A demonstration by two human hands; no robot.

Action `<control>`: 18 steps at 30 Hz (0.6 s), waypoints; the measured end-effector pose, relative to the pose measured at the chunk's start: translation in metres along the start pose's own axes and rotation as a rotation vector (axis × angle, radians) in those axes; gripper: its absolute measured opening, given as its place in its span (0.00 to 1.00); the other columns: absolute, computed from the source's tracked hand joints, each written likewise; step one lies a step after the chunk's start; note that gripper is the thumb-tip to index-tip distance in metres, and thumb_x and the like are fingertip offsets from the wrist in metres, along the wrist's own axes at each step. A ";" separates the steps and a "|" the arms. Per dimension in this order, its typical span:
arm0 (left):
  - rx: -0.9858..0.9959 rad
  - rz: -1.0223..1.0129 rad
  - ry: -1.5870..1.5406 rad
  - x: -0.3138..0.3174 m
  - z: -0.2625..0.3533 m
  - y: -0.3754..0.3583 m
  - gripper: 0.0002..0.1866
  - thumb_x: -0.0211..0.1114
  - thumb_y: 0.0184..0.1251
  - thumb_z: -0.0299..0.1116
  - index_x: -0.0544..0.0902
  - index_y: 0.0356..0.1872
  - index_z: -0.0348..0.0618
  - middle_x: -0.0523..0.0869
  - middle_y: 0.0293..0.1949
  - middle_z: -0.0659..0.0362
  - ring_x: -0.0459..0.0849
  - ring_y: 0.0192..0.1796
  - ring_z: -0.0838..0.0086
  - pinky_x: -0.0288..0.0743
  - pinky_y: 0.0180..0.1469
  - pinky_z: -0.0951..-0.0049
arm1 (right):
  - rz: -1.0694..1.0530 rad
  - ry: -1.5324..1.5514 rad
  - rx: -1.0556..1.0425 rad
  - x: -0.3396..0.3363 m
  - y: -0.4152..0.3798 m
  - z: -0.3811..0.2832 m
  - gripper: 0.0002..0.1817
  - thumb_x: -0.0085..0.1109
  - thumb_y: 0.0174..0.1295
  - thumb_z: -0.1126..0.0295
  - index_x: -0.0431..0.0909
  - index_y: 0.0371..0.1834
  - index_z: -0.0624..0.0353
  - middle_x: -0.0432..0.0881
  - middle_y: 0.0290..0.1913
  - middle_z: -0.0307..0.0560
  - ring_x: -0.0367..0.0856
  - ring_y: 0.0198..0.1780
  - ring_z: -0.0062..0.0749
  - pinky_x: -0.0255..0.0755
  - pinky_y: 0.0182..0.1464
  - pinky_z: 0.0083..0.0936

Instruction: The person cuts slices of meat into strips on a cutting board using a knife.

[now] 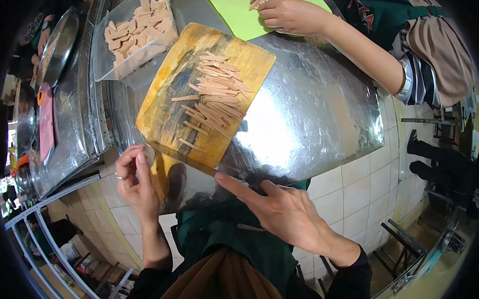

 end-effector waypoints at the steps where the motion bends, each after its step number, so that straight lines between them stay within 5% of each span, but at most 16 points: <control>1: 0.009 -0.001 0.024 -0.002 0.004 0.006 0.05 0.65 0.78 0.24 0.83 0.49 0.36 0.88 0.51 0.54 0.85 0.51 0.75 0.77 0.53 0.75 | -0.005 -0.016 0.026 0.002 0.002 -0.002 0.36 0.64 0.71 0.71 0.69 0.80 0.26 0.70 0.21 0.42 0.73 0.18 0.36 0.72 0.24 0.36; 6: 0.283 -0.202 0.311 0.007 0.031 0.049 0.09 0.71 0.68 0.23 0.90 0.47 0.42 0.88 0.52 0.54 0.85 0.53 0.61 0.77 0.58 0.64 | 0.111 -0.139 -0.069 0.004 0.011 0.007 0.41 0.55 0.72 0.79 0.61 0.84 0.27 0.75 0.24 0.44 0.82 0.20 0.35 0.80 0.23 0.31; 13: 0.556 -0.580 0.517 0.065 0.049 0.083 0.10 0.73 0.65 0.32 0.91 0.46 0.47 0.87 0.50 0.60 0.83 0.55 0.61 0.71 0.60 0.61 | 0.306 -0.227 -0.142 0.015 0.011 0.010 0.42 0.64 0.65 0.77 0.67 0.81 0.25 0.73 0.26 0.44 0.79 0.21 0.36 0.77 0.24 0.34; 18: 0.557 -0.676 0.549 0.087 0.039 0.090 0.08 0.73 0.66 0.35 0.89 0.42 0.44 0.86 0.48 0.59 0.82 0.55 0.61 0.71 0.60 0.60 | 0.373 -0.214 -0.155 0.017 0.009 0.010 0.41 0.66 0.65 0.75 0.69 0.80 0.25 0.71 0.26 0.42 0.76 0.21 0.35 0.75 0.24 0.35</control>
Point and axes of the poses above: each hand's wrist, its own y-axis towards the middle knuckle, its own x-axis out of the palm, z = x × y, the point moved 4 cm from there along y, towards the middle knuckle
